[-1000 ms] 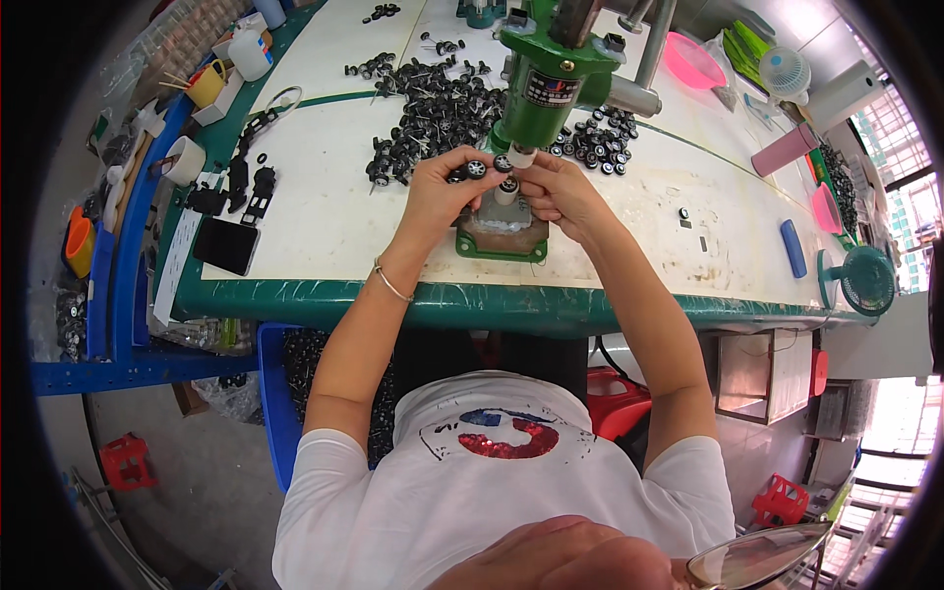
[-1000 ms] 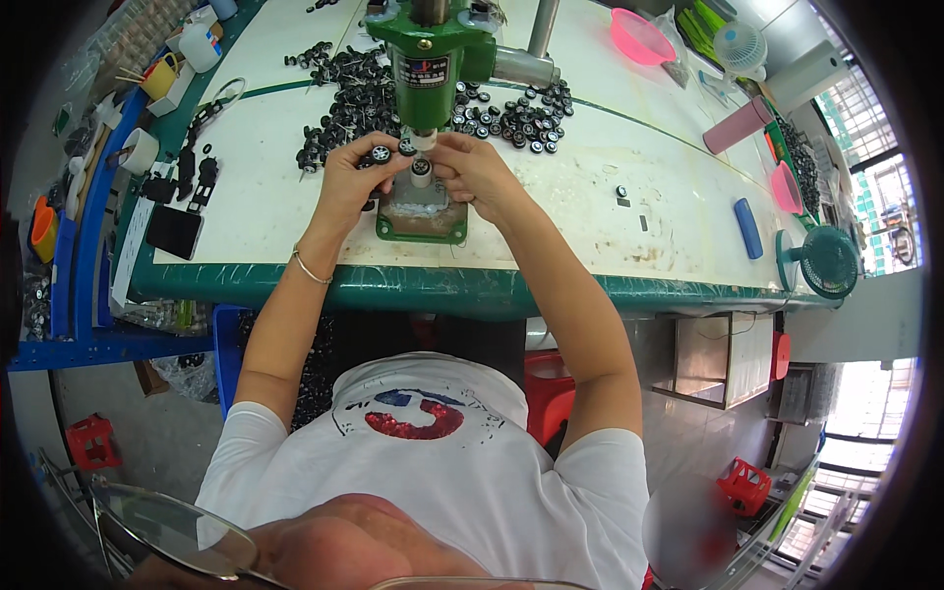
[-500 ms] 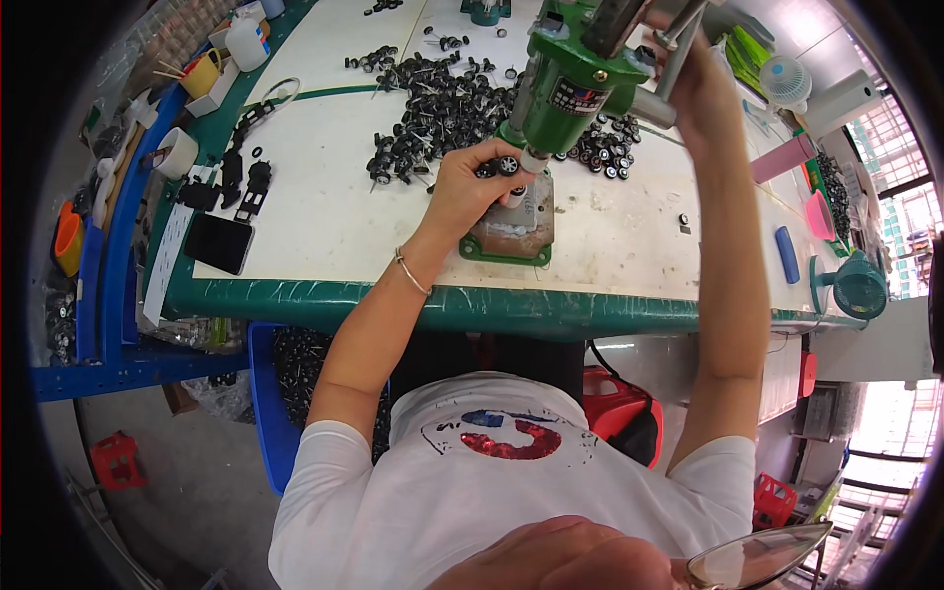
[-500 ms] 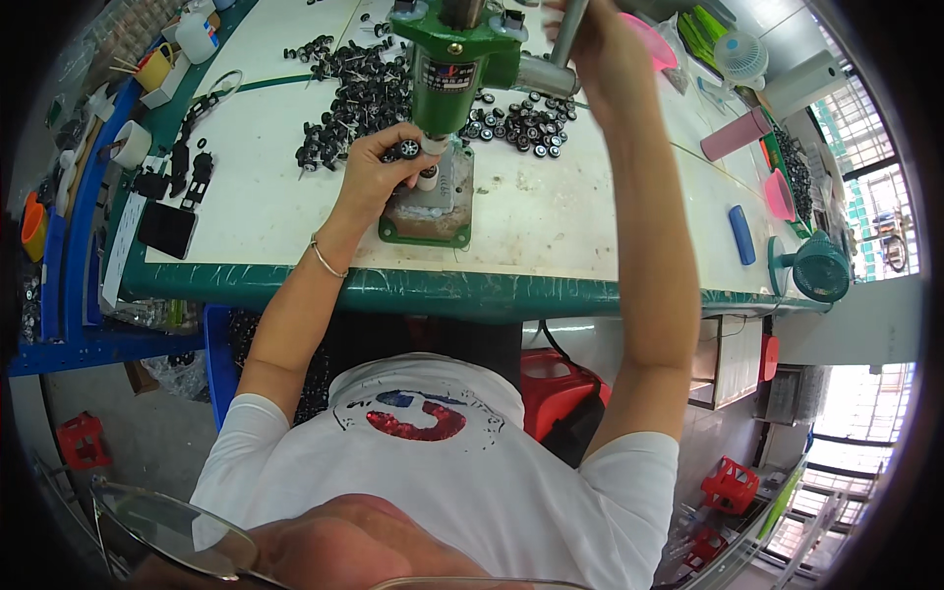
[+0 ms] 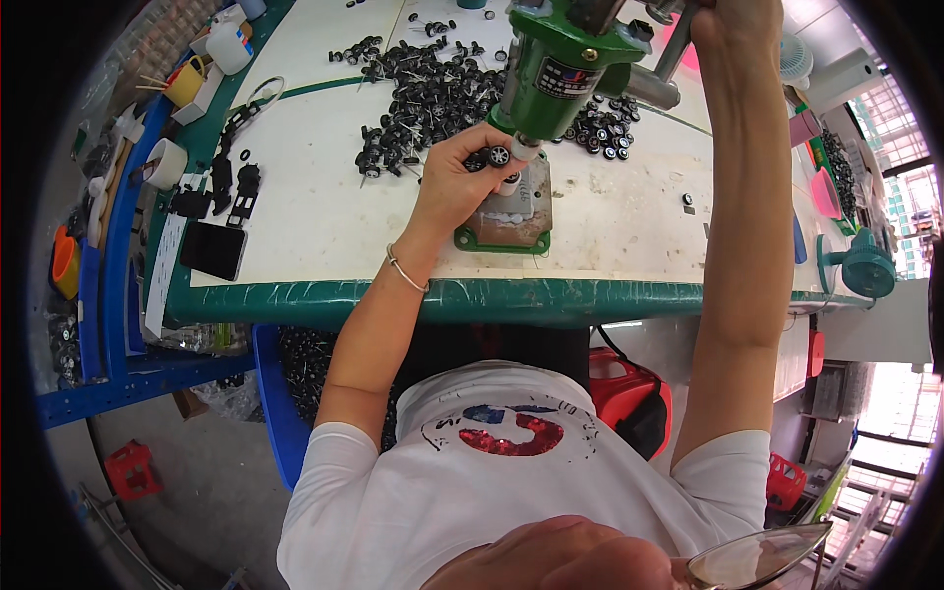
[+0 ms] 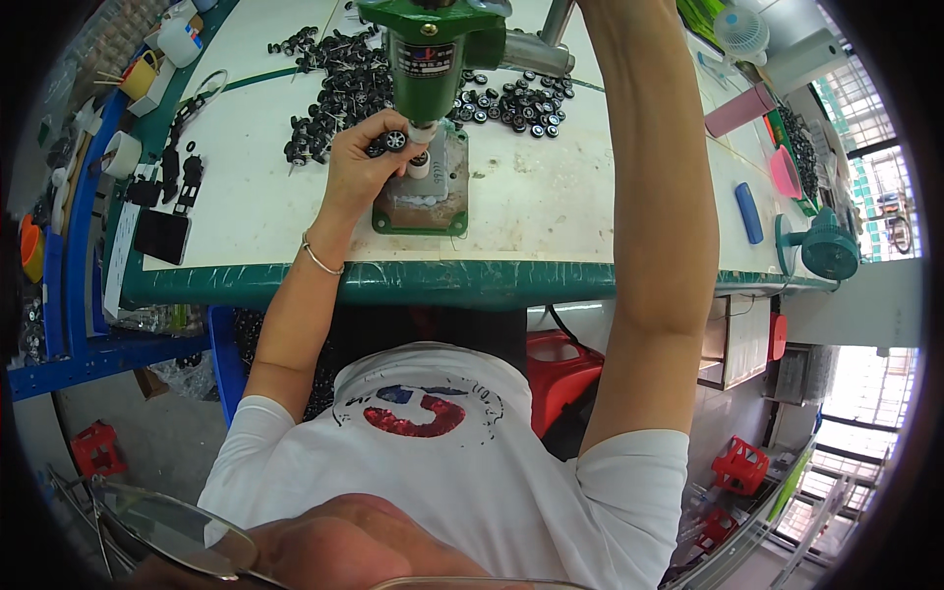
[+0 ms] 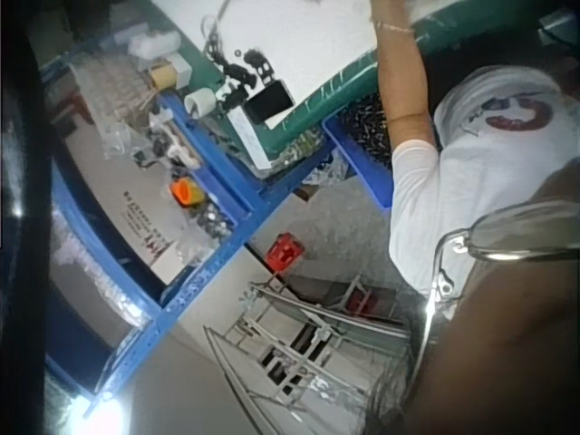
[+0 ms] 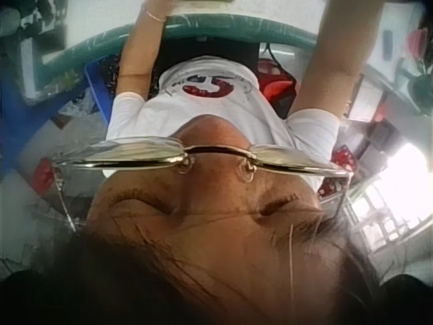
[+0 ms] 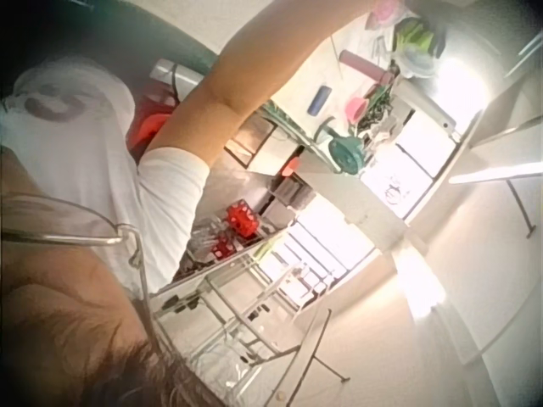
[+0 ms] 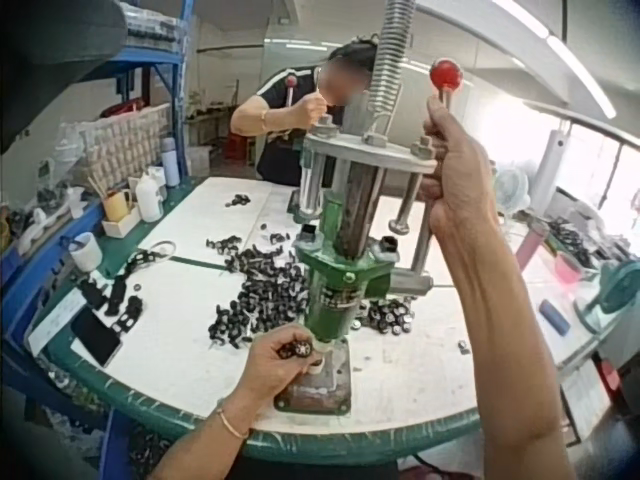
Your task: The person operates a green manual press machine to assemble small metal components. They repeatedly pick up a black wheel-like part and a silver cap, place them into the press die, and pull the lever to join them. The finished parts are placed into a blue bin below the table.
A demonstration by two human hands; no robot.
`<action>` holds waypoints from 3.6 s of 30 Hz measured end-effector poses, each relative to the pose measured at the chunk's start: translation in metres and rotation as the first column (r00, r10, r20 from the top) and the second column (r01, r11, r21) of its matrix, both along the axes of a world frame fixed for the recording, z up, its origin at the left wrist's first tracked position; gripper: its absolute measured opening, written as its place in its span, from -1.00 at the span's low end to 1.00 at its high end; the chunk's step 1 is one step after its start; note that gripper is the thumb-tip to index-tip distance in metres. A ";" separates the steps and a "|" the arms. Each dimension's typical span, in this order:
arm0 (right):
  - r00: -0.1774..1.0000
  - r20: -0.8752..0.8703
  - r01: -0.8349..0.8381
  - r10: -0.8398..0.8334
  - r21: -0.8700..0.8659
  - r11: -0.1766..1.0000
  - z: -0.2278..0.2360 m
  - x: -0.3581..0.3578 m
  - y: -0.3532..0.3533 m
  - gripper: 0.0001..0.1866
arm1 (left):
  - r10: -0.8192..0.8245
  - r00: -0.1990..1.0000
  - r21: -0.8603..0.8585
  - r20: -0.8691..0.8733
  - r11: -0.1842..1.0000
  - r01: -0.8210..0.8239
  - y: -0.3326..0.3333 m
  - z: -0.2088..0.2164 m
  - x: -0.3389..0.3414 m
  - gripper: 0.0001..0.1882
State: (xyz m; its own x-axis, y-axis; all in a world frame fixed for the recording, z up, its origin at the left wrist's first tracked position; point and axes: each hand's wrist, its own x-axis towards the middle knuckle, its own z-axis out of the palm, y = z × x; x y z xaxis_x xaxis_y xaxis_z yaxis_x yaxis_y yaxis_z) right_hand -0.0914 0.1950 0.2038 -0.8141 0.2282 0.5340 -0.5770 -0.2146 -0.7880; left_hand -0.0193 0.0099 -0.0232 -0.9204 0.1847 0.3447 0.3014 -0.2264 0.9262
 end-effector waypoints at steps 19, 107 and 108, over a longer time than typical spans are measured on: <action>0.885 -0.464 0.036 0.039 0.151 0.988 -0.009 0.059 -0.012 -0.67 | 0.069 0.995 -0.100 -0.078 0.992 -0.077 0.001 -0.005 0.000 -0.86; 0.803 0.594 -0.391 0.051 0.460 0.797 -0.218 0.078 -0.020 -0.70 | 0.130 0.990 -0.082 0.062 0.989 -0.125 -0.024 -0.010 0.012 -0.87; 0.777 0.626 -0.396 0.065 0.406 0.823 -0.217 0.079 -0.020 -0.70 | 0.124 0.991 -0.096 0.054 0.988 -0.118 -0.022 -0.008 0.012 -0.87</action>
